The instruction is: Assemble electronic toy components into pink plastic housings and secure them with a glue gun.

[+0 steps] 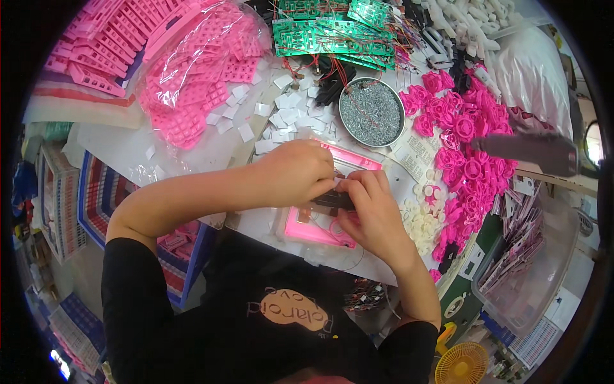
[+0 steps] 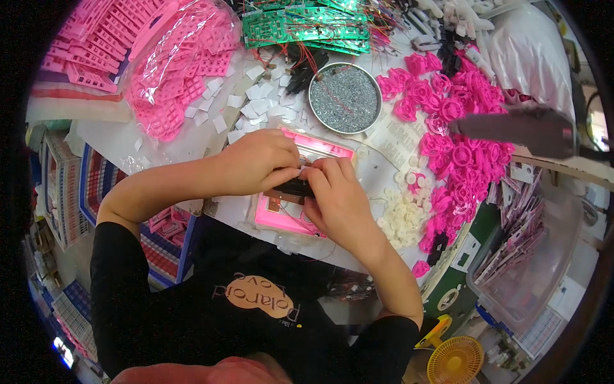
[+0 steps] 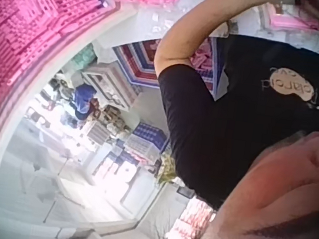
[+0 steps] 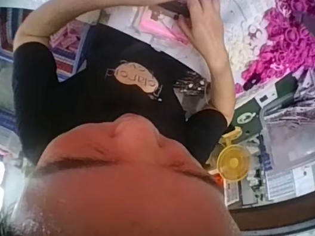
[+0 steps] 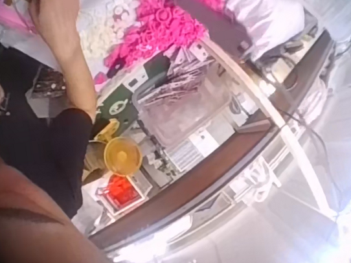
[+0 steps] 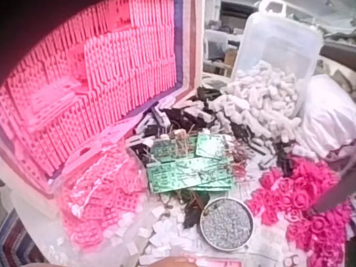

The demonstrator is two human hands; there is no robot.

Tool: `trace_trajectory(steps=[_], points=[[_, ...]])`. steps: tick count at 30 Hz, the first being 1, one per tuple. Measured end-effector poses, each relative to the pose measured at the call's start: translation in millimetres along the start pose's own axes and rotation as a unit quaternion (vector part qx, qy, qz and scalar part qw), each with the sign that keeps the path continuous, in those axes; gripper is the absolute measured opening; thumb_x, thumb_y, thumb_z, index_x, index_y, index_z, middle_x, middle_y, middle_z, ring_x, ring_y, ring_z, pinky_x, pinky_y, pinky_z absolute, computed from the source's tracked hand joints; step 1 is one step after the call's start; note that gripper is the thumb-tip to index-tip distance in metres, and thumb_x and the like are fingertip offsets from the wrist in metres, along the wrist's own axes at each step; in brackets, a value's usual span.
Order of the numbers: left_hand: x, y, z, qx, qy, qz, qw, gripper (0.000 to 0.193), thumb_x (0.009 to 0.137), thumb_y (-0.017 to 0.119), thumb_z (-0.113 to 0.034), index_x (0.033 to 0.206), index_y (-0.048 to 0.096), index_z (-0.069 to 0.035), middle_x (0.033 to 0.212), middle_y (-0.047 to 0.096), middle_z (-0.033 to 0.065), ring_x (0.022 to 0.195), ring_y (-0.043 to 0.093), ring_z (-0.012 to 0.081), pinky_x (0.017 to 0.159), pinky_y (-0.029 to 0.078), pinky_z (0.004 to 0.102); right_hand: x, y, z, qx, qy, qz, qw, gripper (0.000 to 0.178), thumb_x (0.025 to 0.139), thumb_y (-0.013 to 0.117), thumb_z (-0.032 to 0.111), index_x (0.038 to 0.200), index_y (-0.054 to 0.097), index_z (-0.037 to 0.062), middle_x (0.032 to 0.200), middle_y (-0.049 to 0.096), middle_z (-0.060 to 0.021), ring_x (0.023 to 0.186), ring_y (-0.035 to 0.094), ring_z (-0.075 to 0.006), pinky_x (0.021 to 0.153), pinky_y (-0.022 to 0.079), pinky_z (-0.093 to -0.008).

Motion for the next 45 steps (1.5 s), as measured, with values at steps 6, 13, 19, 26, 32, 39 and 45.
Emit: trace_trajectory(steps=[6, 13, 19, 26, 32, 39, 45], points=[[13.1, -4.3, 4.7, -0.101, -0.118, 0.045, 0.987, 0.012, 0.082, 0.070, -0.016, 0.083, 0.070, -0.004, 0.088, 0.064, 0.0110, 0.087, 0.063, 0.0310, 0.078, 0.050, 0.0424, -3.0, -0.8, 12.2, -0.056, 0.027, -0.003, 0.998, 0.047, 0.069, 0.071, 0.003, 0.114, 0.060, 0.0001, 0.111, 0.057, -0.0149, 0.101, 0.055, -0.0346, 0.085, 0.051, -0.0411], [31.7, 0.3, -2.8, -0.027, -0.098, 0.092, 0.991, 0.011, 0.080, 0.068, -0.014, 0.077, 0.069, -0.004, 0.087, 0.061, 0.0117, 0.087, 0.063, 0.0320, 0.076, 0.050, 0.0442, -15.5, 8.1, 24.5, -0.153, 0.052, -0.029, 0.987, 0.048, 0.071, 0.070, 0.005, 0.119, 0.061, -0.0015, 0.117, 0.059, -0.0166, 0.105, 0.057, -0.0349, 0.089, 0.051, -0.0416], [49.2, -16.3, 3.1, 0.035, -0.144, 0.105, 0.983, 0.016, 0.081, 0.066, -0.020, 0.077, 0.070, -0.005, 0.087, 0.063, 0.0127, 0.086, 0.064, 0.0345, 0.076, 0.051, 0.0457, -39.9, -65.8, 28.3, -0.115, -0.029, -0.180, 0.977, 0.037, 0.082, 0.069, 0.005, 0.119, 0.061, 0.0022, 0.108, 0.063, -0.0177, 0.104, 0.059, -0.0369, 0.090, 0.050, -0.0447], [118.0, 7.5, 64.8, 0.314, -0.094, 0.046, 0.944, 0.014, 0.082, 0.066, -0.021, 0.081, 0.075, -0.009, 0.086, 0.071, 0.0105, 0.086, 0.070, 0.0288, 0.072, 0.050, 0.0440, -70.6, -167.6, -55.9, 0.202, -0.085, -0.586, 0.780, 0.061, 0.093, 0.060, 0.003, 0.149, 0.034, 0.0039, 0.141, 0.049, -0.0226, 0.127, 0.054, -0.0362, 0.103, 0.049, -0.0547], [117.1, 5.9, 56.7, 0.337, -0.058, 0.011, 0.940, 0.020, 0.087, 0.067, -0.030, 0.078, 0.071, -0.012, 0.083, 0.067, 0.0051, 0.089, 0.066, 0.0250, 0.076, 0.045, 0.0416, 5.4, -142.0, -76.0, 0.362, 0.022, -0.402, 0.841, 0.056, 0.089, 0.067, 0.002, 0.141, 0.045, -0.0042, 0.134, 0.058, -0.0192, 0.119, 0.060, -0.0300, 0.105, 0.048, -0.0452], [117.6, -9.1, 31.2, 0.296, -0.049, 0.028, 0.953, 0.020, 0.088, 0.068, -0.033, 0.087, 0.067, -0.013, 0.083, 0.066, 0.0038, 0.086, 0.064, 0.0238, 0.075, 0.044, 0.0417, 43.5, -108.7, -41.7, 0.506, -0.035, -0.327, 0.797, 0.050, 0.091, 0.066, 0.024, 0.129, 0.049, -0.0025, 0.093, 0.061, -0.0109, 0.087, 0.060, -0.0224, 0.081, 0.050, -0.0385], [20.4, -19.9, -44.1, 0.149, 0.060, -0.094, 0.983, 0.016, 0.083, 0.074, -0.023, 0.089, 0.062, -0.014, 0.087, 0.062, -0.0009, 0.087, 0.059, 0.0188, 0.089, 0.038, 0.0420, 3.2, -78.9, 2.4, 0.566, -0.146, -0.289, 0.758, 0.041, 0.094, 0.068, 0.034, 0.119, 0.046, 0.0087, 0.060, 0.048, -0.0013, 0.053, 0.048, -0.0178, 0.053, 0.042, -0.0374]])
Point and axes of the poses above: each hand's wrist, its own x-axis towards the middle knuckle, its own y-axis out of the palm, z = x × y, the point moved 4 cm from there along x, towards the middle knuckle
